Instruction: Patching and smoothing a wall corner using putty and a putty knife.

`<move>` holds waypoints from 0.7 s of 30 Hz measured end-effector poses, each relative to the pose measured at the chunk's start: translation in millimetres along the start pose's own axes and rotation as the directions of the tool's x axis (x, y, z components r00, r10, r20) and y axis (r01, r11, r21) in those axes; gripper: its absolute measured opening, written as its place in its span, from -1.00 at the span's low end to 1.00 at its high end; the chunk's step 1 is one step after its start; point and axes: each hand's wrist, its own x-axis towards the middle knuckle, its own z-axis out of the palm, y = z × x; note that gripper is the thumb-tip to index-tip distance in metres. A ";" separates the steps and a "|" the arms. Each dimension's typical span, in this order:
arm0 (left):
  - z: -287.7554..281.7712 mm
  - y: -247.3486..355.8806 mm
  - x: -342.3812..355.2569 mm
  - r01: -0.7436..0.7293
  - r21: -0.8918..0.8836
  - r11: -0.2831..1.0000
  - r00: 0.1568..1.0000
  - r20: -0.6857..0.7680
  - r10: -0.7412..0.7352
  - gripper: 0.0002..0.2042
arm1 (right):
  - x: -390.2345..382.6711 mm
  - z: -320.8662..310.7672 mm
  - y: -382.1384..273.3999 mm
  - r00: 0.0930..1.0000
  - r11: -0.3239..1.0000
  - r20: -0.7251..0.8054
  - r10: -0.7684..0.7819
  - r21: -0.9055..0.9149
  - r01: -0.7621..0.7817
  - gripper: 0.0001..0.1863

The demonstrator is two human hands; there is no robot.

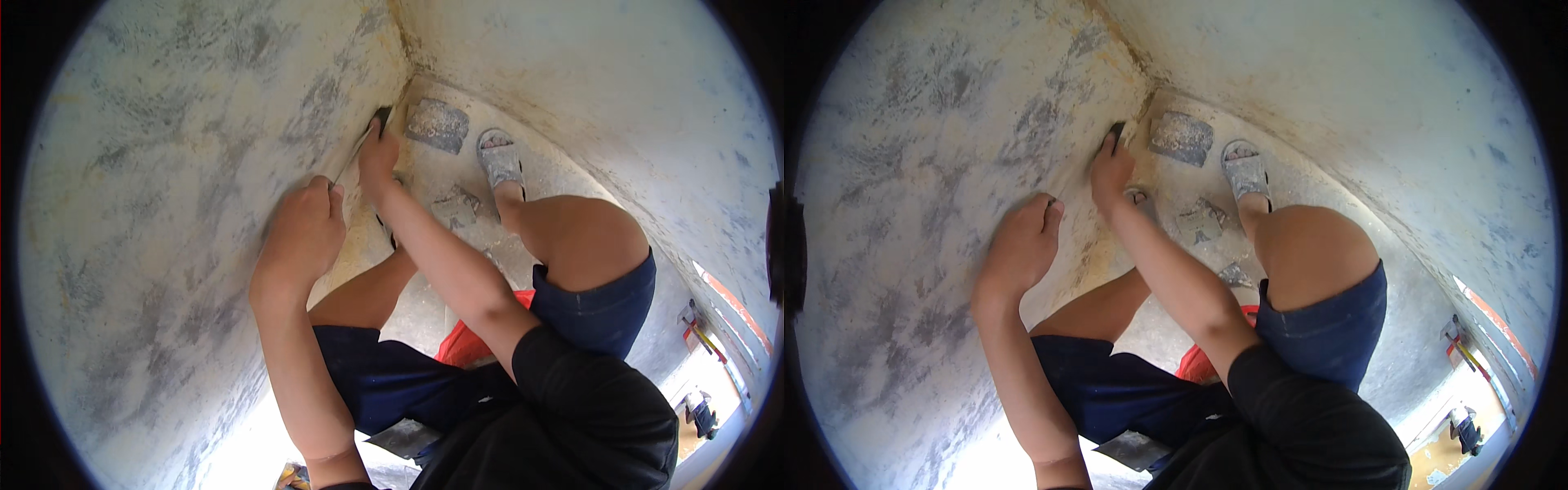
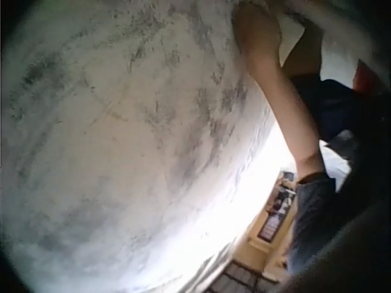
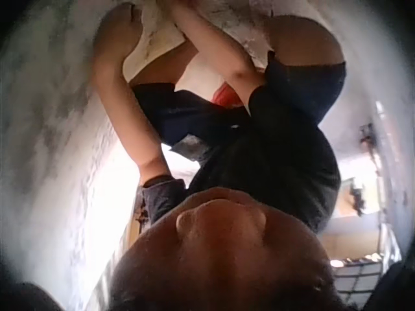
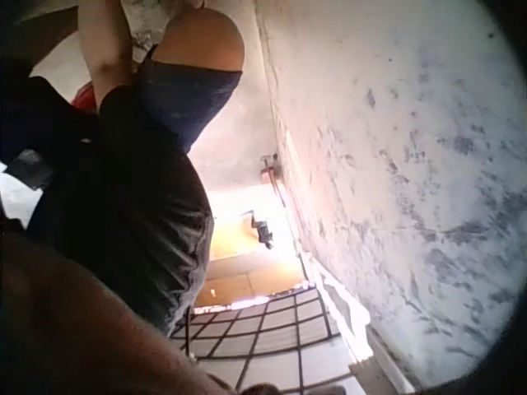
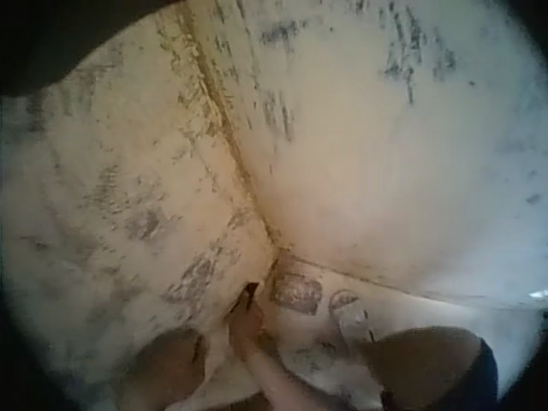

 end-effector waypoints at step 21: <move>-0.5 4.3 -5.1 0.026 0.083 0.996 0.997 0.069 -0.032 -0.67 | 18.5 -2.8 6.1 0.996 0.996 -0.007 -0.086 -0.005 0.086 -0.57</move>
